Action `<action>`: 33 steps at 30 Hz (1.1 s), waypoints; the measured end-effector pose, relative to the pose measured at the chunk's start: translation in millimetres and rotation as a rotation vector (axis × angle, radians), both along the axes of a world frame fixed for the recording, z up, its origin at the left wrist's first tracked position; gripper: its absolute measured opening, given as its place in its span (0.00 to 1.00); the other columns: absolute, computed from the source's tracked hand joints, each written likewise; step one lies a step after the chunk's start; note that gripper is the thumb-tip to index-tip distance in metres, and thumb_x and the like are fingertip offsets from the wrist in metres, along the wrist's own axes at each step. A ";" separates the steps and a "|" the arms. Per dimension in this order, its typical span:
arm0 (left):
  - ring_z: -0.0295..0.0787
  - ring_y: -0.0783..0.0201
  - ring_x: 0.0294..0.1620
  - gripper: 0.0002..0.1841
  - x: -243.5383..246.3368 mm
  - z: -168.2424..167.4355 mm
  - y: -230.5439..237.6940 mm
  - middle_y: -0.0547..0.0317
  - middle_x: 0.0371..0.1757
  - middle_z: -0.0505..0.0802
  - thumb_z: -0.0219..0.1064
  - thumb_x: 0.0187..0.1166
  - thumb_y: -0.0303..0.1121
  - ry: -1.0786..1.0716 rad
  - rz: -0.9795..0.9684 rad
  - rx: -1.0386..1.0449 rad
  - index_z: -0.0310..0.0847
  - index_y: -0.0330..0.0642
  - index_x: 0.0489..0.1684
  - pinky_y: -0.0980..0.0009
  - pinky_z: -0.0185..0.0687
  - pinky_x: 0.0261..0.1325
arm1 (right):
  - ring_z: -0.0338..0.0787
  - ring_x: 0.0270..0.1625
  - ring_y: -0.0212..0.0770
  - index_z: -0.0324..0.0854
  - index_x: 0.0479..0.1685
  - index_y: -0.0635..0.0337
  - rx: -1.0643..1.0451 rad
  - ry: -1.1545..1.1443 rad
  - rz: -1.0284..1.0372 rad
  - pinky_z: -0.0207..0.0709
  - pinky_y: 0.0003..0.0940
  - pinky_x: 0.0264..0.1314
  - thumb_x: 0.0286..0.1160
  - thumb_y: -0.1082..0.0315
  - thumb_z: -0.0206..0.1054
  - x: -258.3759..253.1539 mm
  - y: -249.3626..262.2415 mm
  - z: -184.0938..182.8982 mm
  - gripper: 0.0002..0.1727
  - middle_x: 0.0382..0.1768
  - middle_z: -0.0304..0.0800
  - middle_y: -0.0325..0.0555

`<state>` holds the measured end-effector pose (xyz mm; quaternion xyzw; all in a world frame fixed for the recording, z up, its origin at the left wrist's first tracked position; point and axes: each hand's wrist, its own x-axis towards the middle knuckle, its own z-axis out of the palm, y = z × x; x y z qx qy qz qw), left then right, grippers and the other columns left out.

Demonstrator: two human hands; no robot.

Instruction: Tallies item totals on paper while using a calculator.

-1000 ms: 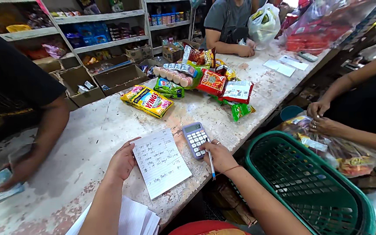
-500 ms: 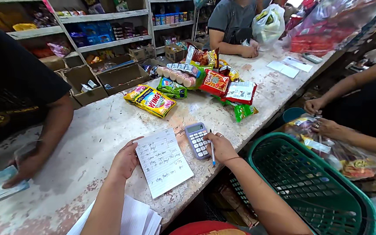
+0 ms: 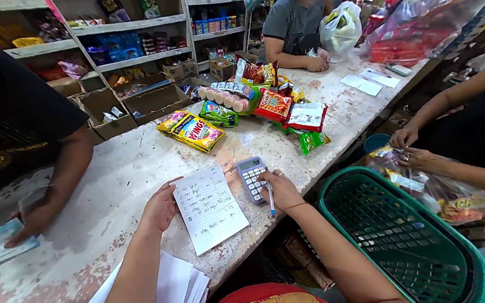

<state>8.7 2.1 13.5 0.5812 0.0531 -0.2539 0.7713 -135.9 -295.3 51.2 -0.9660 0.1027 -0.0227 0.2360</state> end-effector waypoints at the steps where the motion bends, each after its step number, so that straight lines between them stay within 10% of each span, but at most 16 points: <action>1: 0.95 0.57 0.50 0.22 -0.7 0.5 0.4 0.48 0.55 0.94 0.37 0.97 0.38 -0.008 -0.003 0.014 0.72 0.41 0.76 0.60 0.91 0.51 | 0.89 0.59 0.61 0.87 0.58 0.60 -0.011 -0.040 -0.021 0.80 0.62 0.60 0.77 0.68 0.65 -7.3 -2.2 1.5 0.14 0.51 0.92 0.57; 11: 0.95 0.58 0.51 0.22 -0.6 -0.5 -1.1 0.50 0.56 0.93 0.38 0.97 0.38 -0.019 -0.015 0.015 0.72 0.42 0.76 0.60 0.91 0.53 | 0.89 0.68 0.55 0.87 0.61 0.63 -0.006 -0.075 -0.027 0.72 0.56 0.77 0.74 0.69 0.61 -51.8 -17.8 -21.9 0.19 0.60 0.93 0.52; 33: 0.95 0.57 0.48 0.22 -1.4 1.9 0.5 0.48 0.54 0.93 0.38 0.97 0.39 -0.007 -0.010 0.041 0.72 0.42 0.76 0.60 0.91 0.49 | 0.93 0.56 0.61 0.87 0.57 0.65 -0.038 -0.048 -0.023 0.80 0.62 0.61 0.78 0.70 0.59 -43.4 -18.0 -16.0 0.16 0.50 0.94 0.59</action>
